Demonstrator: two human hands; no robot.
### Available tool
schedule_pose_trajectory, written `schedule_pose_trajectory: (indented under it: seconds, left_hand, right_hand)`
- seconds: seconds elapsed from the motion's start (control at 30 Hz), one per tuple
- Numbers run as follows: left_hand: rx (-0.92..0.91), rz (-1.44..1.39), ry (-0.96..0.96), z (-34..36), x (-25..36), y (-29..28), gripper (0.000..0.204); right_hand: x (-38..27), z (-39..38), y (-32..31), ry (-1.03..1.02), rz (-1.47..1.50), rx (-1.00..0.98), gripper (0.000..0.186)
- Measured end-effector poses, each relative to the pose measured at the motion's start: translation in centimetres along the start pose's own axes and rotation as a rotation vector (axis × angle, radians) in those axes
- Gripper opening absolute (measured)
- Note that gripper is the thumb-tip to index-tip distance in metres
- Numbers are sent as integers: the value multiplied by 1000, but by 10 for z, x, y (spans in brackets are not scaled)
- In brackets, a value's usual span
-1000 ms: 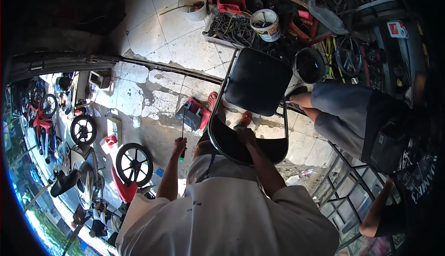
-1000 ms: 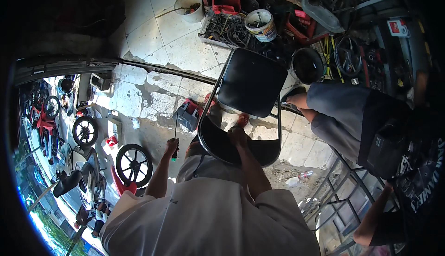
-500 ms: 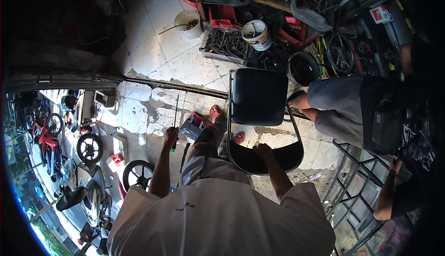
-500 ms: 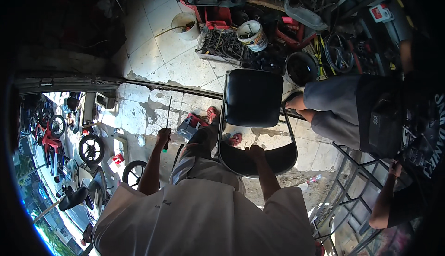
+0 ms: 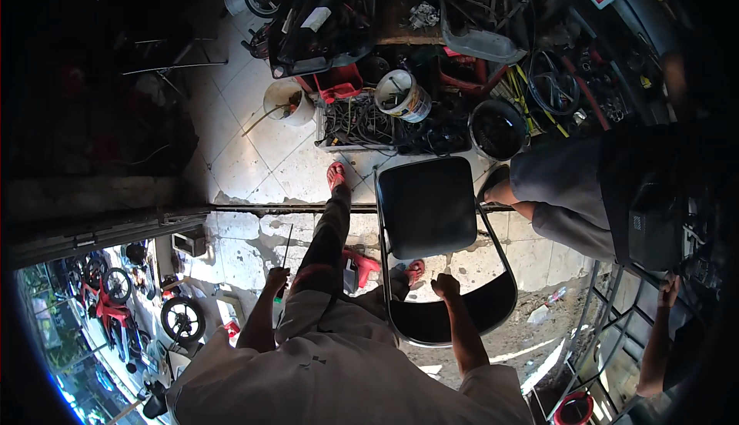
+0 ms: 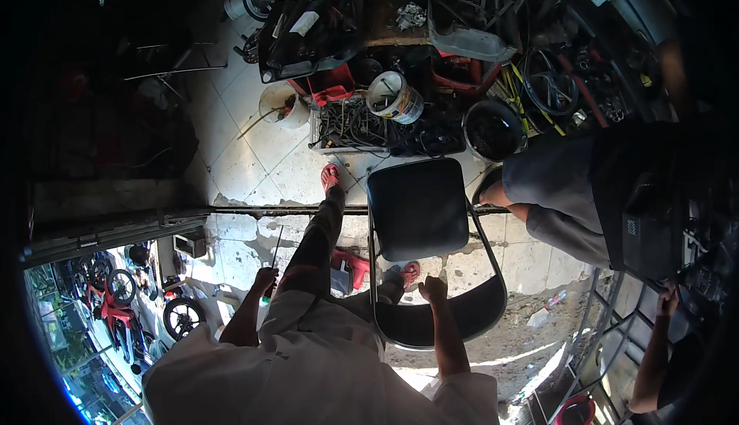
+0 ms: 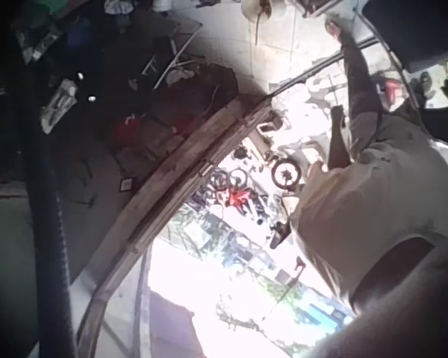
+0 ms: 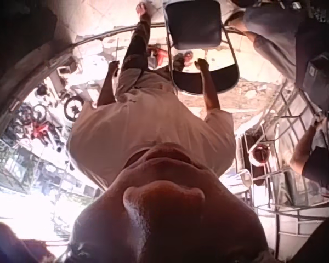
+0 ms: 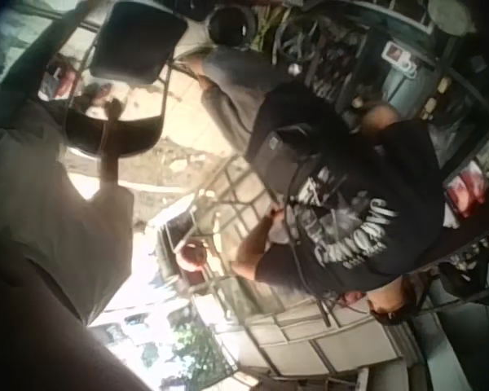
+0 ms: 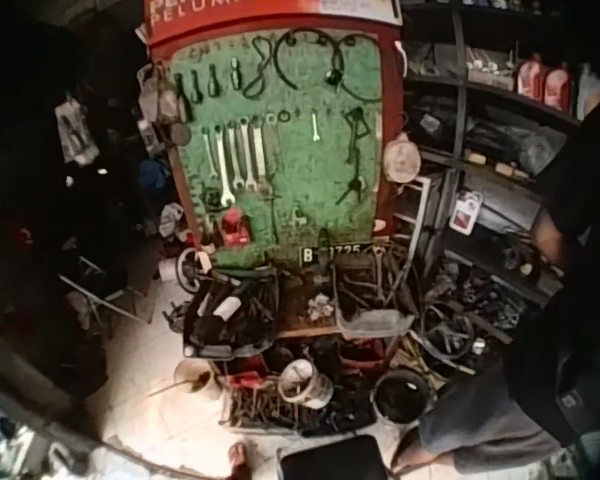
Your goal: Dismantling and cleaning a motorcycle carburetor using a screwdriver.
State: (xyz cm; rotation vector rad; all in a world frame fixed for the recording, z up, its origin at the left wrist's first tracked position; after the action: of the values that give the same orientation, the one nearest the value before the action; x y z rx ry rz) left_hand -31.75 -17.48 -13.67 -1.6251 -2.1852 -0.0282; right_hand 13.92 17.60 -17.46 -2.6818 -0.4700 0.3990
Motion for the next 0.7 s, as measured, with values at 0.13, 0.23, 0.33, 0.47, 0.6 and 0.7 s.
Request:
schedule_pose_trajectory:
  seconds: [0.13,0.23,0.33,0.47,0.6,0.7]
  left_hand:
    - [-21,374,239,90,129,-49,32]
    - [158,835,626,104,258,-75,26]
    - [-188,526,455,121,314,-65,14]
    - [-262,383,765,82,366,-65,8]
    - [-306,-330,475,67,332,-67,34]
    - [-277,-434,437,59,321,-73,37]
  right_hand:
    - [-26,19,-29,119,244,103,32]
    - [-91,29,-44,97,313,53,31]
    - [-155,41,-53,106,275,-135,31]
    - [-270,76,-95,-187,197,37,32]
    - [-397,85,-186,-223,375,20,30]
    - [-469,95,-227,-423,376,-139,29]
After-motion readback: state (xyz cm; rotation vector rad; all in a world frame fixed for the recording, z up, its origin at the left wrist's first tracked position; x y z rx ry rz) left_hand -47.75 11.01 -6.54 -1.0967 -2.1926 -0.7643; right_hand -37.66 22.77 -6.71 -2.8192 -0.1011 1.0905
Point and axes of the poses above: each hand's wrist, its own z-axis towards the middle knuckle, its own y-axis out of the palm, x = y × z, the point moved 10 cm from there along z, towards the middle knuckle, and after that the axes turned 15 degrees about -x, right-handed, at the moved point
